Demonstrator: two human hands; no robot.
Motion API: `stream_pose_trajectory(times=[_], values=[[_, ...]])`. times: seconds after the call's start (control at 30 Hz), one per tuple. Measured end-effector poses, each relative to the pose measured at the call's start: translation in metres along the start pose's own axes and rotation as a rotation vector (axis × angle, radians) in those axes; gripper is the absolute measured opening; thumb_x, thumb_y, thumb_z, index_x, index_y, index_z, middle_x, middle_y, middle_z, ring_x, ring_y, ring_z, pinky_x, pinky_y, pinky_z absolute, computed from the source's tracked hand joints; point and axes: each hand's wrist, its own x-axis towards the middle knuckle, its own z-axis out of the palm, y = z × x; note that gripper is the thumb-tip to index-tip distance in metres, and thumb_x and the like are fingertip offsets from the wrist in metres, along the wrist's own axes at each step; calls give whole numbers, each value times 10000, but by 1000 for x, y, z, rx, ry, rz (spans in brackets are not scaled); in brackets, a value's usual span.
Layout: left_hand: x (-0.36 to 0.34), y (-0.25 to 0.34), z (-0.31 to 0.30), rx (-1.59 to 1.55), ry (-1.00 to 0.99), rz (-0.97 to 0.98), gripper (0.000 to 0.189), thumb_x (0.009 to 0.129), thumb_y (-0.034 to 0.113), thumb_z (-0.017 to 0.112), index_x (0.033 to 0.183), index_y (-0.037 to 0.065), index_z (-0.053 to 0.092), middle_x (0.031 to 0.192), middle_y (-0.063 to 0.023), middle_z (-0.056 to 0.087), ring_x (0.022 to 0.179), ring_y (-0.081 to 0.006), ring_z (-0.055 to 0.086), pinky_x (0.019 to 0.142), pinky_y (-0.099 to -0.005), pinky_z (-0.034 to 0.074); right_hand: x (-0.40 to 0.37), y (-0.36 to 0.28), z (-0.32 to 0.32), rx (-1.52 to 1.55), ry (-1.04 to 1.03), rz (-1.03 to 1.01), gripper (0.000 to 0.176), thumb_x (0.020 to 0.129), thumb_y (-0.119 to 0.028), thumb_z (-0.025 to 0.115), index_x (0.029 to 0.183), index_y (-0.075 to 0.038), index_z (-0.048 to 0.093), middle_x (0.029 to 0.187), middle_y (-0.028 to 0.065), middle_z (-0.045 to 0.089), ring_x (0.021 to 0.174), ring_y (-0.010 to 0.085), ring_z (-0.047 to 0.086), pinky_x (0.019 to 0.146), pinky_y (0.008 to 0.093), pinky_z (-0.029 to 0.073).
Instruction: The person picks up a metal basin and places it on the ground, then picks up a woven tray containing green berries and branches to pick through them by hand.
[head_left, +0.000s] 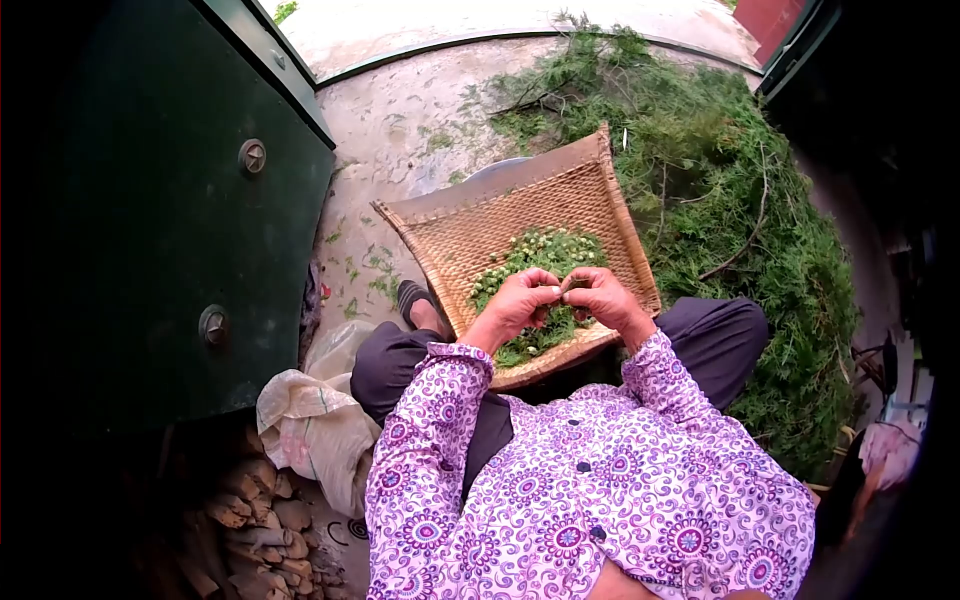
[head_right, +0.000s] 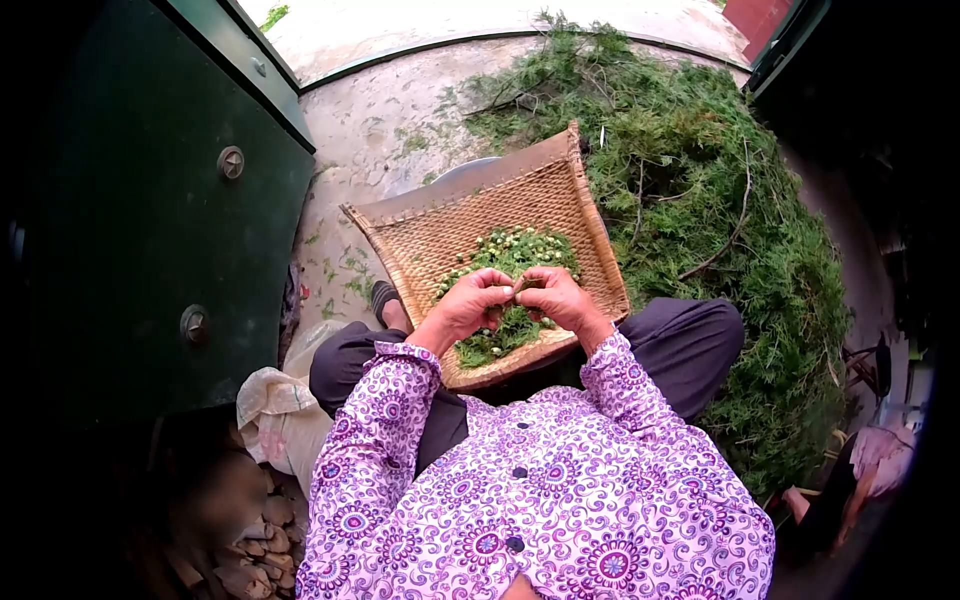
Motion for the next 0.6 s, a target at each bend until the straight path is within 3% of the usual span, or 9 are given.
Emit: stream_pose_trajectory(times=[0.13,0.2,0.3,0.37,0.47,0.5,0.53,0.6], values=[[-1,1,0,79,44,-17,101,808,141,599,824,60,541,625,1,521,422,-80,443,350,-212,340,2,0,1,-18,21,8,35,724,-39,579,756,-26,588,557,-21,499,465,61,460,422,207,356],[-3,3,0,131,39,-26,89,804,129,597,812,58,545,614,-3,523,413,-80,441,347,-215,337,10,6,-7,-488,194,-207,42,702,-39,568,726,-17,596,546,-26,499,459,49,440,419,203,343],[-5,8,-1,116,62,-74,60,779,88,593,803,53,549,610,-13,532,397,-81,436,340,-218,333,3,-6,-32,-325,309,-160,44,698,-43,572,721,-16,598,540,-45,491,471,27,426,417,197,339],[-5,8,-4,207,213,-21,65,749,50,582,805,52,549,606,-14,537,407,-84,446,341,-220,344,-8,-15,-57,-314,467,-300,38,726,-42,580,757,-21,590,568,-58,491,471,16,417,419,184,337],[1,1,-15,106,369,39,120,728,32,570,842,57,544,657,-8,535,520,-95,515,388,-226,404,-25,-14,-119,-430,742,-374,140,749,-91,624,860,-6,610,607,-20,550,499,33,469,446,183,378],[2,1,-15,128,463,32,256,727,45,575,980,46,534,683,-2,513,529,-84,481,389,-220,378,-33,-16,-137,-817,898,-312,241,724,-113,632,935,2,613,651,55,614,551,121,569,514,256,453],[7,-4,-20,128,460,30,256,727,45,575,980,46,534,683,-2,513,529,-84,481,389,-220,378,-34,2,-171,-1379,957,-510,353,690,-147,638,1006,3,598,726,132,643,673,236,628,618,341,486],[14,-11,-28,322,613,98,445,732,80,584,1158,36,467,701,0,492,498,-73,412,404,-227,344,-45,11,-185,-1772,888,-383,304,656,-158,628,917,-1,621,738,157,633,735,301,617,667,389,480]])
